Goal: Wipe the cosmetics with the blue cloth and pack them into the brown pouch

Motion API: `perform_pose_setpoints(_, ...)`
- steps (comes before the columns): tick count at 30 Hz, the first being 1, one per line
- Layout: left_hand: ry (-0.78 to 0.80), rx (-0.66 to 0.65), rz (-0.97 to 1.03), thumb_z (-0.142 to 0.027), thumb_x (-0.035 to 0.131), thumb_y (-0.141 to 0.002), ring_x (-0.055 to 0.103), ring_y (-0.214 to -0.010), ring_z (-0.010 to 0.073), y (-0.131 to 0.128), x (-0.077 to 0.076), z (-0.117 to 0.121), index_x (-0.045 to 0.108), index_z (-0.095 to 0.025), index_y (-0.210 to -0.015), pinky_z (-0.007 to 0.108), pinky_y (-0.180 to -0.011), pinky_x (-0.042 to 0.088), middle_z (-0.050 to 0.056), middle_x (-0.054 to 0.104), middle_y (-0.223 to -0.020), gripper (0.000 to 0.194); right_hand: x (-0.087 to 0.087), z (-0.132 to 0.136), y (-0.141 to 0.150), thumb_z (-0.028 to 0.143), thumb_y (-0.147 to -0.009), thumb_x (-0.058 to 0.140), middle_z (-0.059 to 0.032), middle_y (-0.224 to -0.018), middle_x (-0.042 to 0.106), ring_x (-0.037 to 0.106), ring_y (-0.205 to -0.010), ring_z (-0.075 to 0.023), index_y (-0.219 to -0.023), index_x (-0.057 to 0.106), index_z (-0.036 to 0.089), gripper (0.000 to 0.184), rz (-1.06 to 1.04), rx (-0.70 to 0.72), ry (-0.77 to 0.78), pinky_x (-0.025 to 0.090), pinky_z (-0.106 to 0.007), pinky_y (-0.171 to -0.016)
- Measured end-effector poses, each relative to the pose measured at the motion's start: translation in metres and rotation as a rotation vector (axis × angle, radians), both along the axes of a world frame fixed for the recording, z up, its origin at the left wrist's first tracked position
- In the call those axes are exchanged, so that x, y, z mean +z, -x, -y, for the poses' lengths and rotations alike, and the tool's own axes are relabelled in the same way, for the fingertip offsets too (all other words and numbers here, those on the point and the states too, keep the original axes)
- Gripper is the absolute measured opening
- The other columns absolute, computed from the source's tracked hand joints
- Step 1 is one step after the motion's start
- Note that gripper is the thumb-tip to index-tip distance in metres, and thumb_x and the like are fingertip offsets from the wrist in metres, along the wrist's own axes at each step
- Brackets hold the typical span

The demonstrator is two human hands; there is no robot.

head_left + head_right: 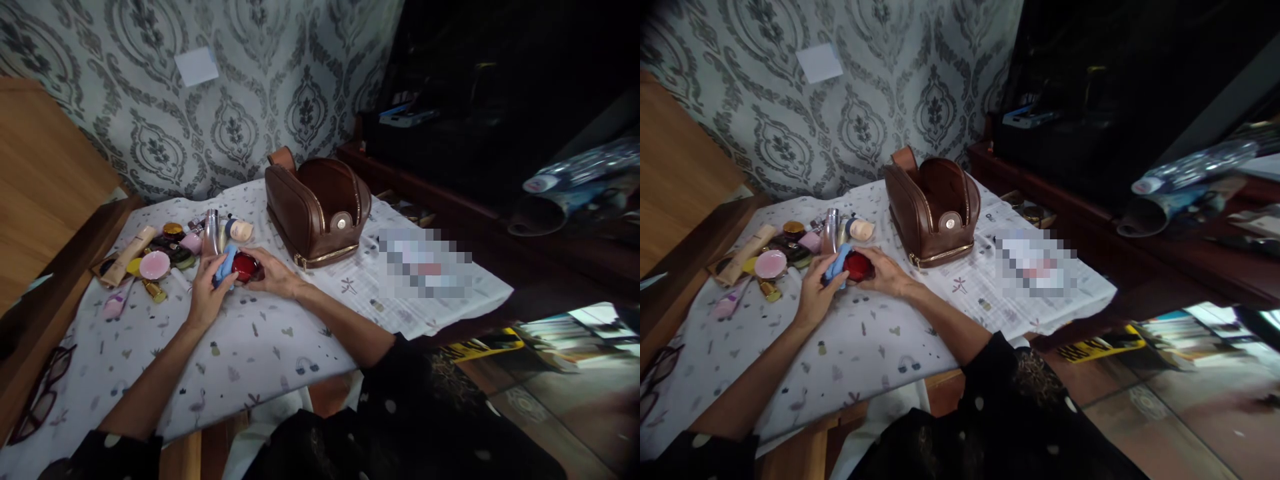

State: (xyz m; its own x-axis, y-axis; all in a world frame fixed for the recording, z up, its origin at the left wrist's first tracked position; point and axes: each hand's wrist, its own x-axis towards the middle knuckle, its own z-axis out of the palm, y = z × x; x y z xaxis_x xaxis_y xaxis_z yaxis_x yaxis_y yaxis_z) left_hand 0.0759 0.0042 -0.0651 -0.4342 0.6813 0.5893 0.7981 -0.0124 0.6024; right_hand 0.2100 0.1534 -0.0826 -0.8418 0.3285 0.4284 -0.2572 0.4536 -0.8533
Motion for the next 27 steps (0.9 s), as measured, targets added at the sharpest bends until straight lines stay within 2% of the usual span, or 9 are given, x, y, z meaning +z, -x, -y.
perform_pose_setpoints(6,-0.022,0.006,-0.064,-0.042,0.066,-0.088,0.061,-0.104,0.0202,0.001,-0.001,0.0,0.068,-0.023,-0.121,0.035,-0.095,0.049,0.005,0.062,-0.109,0.038,-0.007,-0.002,0.004,0.026,-0.073,0.08,-0.0144,-0.136,0.053,0.056,-0.12,-0.0257,-0.144,0.048,0.019,0.078,-0.032,0.004,0.019,0.048,-0.042,-0.102)
perform_pose_setpoints(10,-0.046,-0.008,-0.096,-0.038,0.064,-0.09,0.062,-0.1,0.0184,0.0,0.002,0.001,0.071,-0.022,-0.115,0.032,-0.091,0.05,0.004,0.063,-0.106,0.03,-0.003,0.002,0.004,0.032,-0.068,0.085,-0.0123,-0.127,0.057,0.059,-0.116,-0.0258,-0.14,0.053,0.018,0.08,0.005,-0.042,0.029,0.048,-0.042,-0.102)
perform_pose_setpoints(14,-0.046,-0.004,-0.091,-0.036,0.062,-0.091,0.063,-0.095,0.0174,-0.003,0.006,0.002,0.072,-0.022,-0.106,0.03,-0.085,0.051,0.003,0.065,-0.1,0.023,0.004,0.006,0.001,0.033,-0.064,0.087,-0.0089,-0.114,0.063,0.063,-0.105,-0.0234,-0.13,0.059,0.017,0.074,0.067,-0.083,0.063,0.051,-0.039,-0.096)
perform_pose_setpoints(19,-0.064,0.003,-0.115,-0.034,0.062,-0.091,0.063,-0.096,0.0182,-0.006,0.008,0.002,0.069,-0.021,-0.102,0.031,-0.086,0.052,0.004,0.065,-0.1,0.018,0.014,0.009,-0.002,0.04,-0.062,0.087,-0.0038,-0.098,0.065,0.063,-0.09,-0.0197,-0.123,0.059,0.016,0.072,0.16,-0.125,0.085,0.052,-0.035,-0.086)
perform_pose_setpoints(23,-0.026,-0.037,-0.136,-0.035,0.063,-0.09,0.061,-0.103,0.0197,-0.006,0.006,0.002,0.066,-0.021,-0.111,0.034,-0.091,0.051,0.005,0.062,-0.107,0.025,0.017,0.008,-0.004,0.044,-0.063,0.086,-0.0062,-0.103,0.065,0.062,-0.093,-0.0203,-0.119,0.059,0.015,0.069,0.202,-0.173,0.052,0.051,-0.037,-0.088)
perform_pose_setpoints(25,-0.001,-0.047,-0.145,-0.038,0.067,-0.087,0.06,-0.108,0.0212,-0.004,0.004,0.002,0.064,-0.021,-0.118,0.036,-0.095,0.051,0.006,0.059,-0.113,0.035,0.016,0.006,-0.005,0.039,-0.064,0.086,-0.0081,-0.11,0.065,0.062,-0.095,-0.0203,-0.122,0.058,0.014,0.068,0.185,-0.154,0.054,0.051,-0.037,-0.09)
perform_pose_setpoints(27,0.012,-0.043,-0.159,-0.042,0.07,-0.084,0.059,-0.111,0.0227,-0.002,0.002,0.001,0.062,-0.022,-0.124,0.038,-0.097,0.05,0.007,0.058,-0.117,0.045,0.014,0.005,-0.005,0.031,-0.065,0.086,-0.0091,-0.114,0.064,0.063,-0.093,-0.0188,-0.131,0.053,0.013,0.076,0.162,-0.117,0.081,0.052,-0.035,-0.088)
